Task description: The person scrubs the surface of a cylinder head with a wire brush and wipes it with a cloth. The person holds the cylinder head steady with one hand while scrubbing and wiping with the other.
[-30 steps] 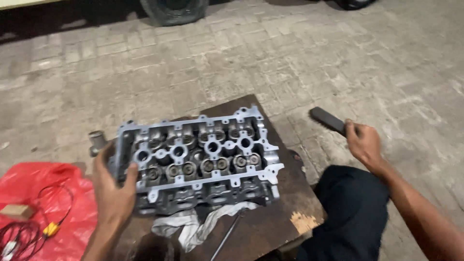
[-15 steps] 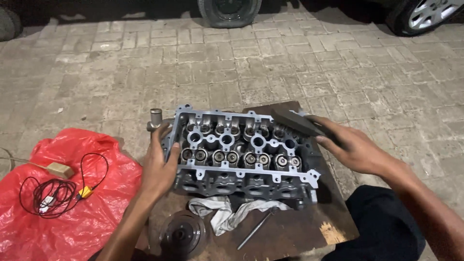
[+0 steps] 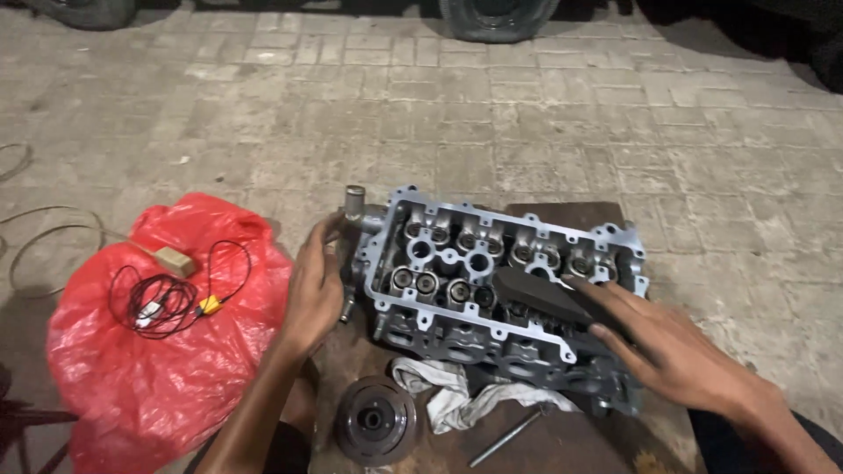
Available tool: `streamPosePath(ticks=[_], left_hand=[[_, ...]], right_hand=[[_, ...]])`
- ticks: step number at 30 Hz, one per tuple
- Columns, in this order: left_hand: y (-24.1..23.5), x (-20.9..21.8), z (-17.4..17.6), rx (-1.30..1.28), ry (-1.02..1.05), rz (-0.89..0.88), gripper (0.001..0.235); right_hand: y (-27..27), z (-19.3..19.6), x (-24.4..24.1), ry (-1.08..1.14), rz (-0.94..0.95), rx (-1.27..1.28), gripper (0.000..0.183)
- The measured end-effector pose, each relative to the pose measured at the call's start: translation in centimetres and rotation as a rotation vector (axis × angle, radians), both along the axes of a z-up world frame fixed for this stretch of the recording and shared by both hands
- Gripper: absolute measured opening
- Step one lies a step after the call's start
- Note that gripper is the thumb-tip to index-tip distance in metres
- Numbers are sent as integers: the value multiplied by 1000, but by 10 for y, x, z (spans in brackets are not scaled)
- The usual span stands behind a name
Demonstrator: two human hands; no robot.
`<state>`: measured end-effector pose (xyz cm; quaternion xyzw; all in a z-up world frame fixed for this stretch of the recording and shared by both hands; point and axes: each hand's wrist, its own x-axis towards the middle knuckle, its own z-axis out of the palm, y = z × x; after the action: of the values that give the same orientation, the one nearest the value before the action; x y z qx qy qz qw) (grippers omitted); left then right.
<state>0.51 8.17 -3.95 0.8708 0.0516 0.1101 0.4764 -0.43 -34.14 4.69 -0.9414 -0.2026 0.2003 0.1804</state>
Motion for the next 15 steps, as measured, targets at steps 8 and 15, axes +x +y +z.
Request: streamPosePath(ticks=[8, 15], left_hand=[[19, -8, 41, -117, 241, 77, 45], [23, -13, 26, 87, 344, -46, 58]], right_hand=[[55, 14, 12, 62, 160, 61, 67], [76, 6, 36, -70, 69, 123, 68]])
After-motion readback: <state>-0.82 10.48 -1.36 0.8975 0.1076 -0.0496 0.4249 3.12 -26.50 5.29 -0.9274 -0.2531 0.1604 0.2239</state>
